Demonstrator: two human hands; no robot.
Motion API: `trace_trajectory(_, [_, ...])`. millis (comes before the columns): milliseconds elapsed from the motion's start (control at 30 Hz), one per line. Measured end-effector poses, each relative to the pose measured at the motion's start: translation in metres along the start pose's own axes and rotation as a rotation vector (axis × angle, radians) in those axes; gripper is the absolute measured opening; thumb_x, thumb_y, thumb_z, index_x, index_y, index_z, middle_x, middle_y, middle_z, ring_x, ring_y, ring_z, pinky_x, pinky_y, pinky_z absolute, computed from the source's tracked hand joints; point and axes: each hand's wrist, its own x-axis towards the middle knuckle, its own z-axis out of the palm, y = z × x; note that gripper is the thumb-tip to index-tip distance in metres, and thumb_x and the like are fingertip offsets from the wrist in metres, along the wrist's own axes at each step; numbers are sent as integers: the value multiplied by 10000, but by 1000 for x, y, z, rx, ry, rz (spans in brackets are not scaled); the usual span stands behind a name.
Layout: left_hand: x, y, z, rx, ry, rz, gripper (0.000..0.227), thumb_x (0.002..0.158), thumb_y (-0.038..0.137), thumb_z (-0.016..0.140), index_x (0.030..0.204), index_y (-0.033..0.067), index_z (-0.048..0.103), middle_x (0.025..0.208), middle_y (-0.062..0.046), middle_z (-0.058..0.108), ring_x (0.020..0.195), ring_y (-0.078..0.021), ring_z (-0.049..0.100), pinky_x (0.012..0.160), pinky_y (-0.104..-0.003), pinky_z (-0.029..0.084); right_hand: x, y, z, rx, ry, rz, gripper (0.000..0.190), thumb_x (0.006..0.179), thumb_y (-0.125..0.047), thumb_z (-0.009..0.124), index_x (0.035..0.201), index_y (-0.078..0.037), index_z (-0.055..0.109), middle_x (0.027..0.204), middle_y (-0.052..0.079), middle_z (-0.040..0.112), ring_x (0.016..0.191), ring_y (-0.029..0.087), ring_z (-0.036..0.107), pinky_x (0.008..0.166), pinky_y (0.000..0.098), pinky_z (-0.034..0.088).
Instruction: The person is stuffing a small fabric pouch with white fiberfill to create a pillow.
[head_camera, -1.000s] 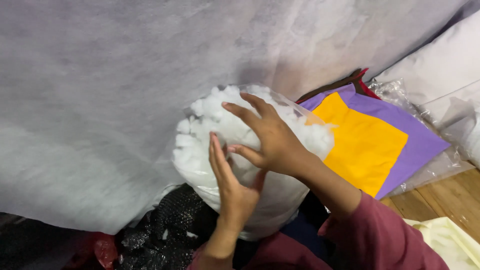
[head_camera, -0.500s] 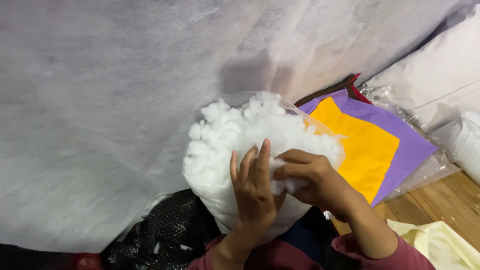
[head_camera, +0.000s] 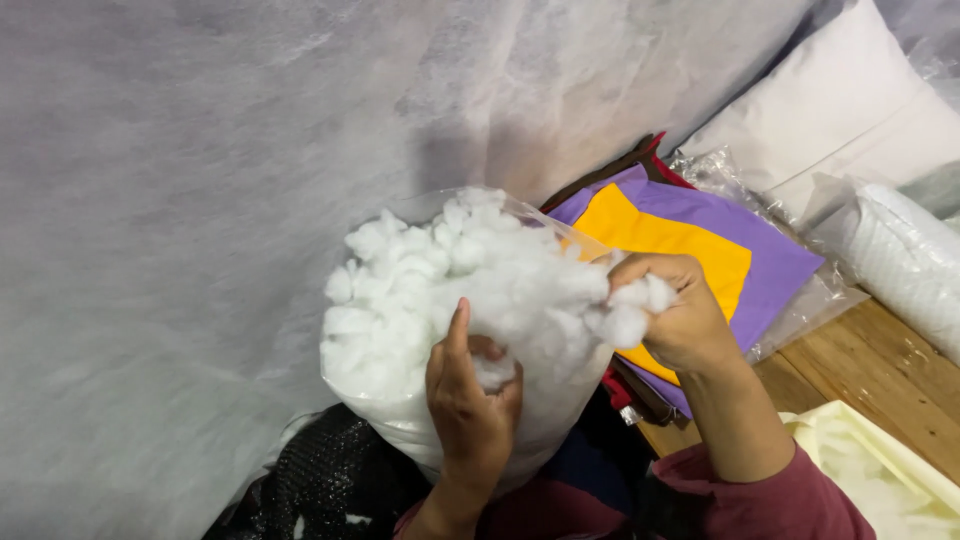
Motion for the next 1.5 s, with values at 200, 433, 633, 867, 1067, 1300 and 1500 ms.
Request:
trace_trajectory(200, [2,-1,0,85,42,-63,792,780,-11,721,1511,-28,416,853,12,641,866,-216,598,914,-398,540,-6,-28,-38,483,138,-22,183,745,-118,871,824,-40,725,880,142,725,784,236,701,622,275,606])
trace_trajectory(433, [-4,19,-12,328,261,41,643,948,327,768,1419,-14,492,1142,-95,721,1333,-413,544,1256,-646,204,-31,5,-164,549,-235,-614,508,854,-579,728,1237,-253,660,1459,122,469,1351,319,404,1047,642,289])
trace_trajectory(633, [-40,-16,15,104,465,723,345,1012,405,541,1149,89,531,1143,-154,586,1223,-363,506,1158,-565,354,-237,35,-326,340,-263,-260,1125,513,-898,679,1330,-133,559,1403,200,486,1398,501,357,1178,802,164])
trace_trajectory(867, [-159,-31,125,-412,-308,763,210,988,224,602,1115,124,736,1157,-64,711,1101,-255,652,951,-404,605,-328,-103,-211,1657,164,270,271,1090,-259,351,907,-70,418,1582,382,342,631,174,406,475,328,258])
trace_trajectory(1067, [-310,-127,118,-227,-701,-468,416,1067,257,383,1359,14,551,1302,-190,639,1187,-313,619,1061,-405,459,-488,-38,-219,1620,651,145,366,1176,-505,645,1016,-189,554,908,-34,522,600,70,412,395,215,336])
trace_trajectory(1300, [-288,-103,137,-71,-951,-445,556,1002,139,586,1474,-93,408,1446,-401,452,1367,-550,428,1165,-635,318,-528,-15,-200,1299,868,136,314,1092,-454,751,1158,-194,588,980,-44,567,650,91,490,297,205,371])
trace_trajectory(1500, [-282,-37,159,3,-1409,82,519,997,151,595,1474,-29,499,1535,-347,413,1453,-540,329,1161,-678,238,-548,8,-209,962,977,120,421,1008,-385,858,1300,-188,626,1052,-43,614,699,127,566,199,202,406])
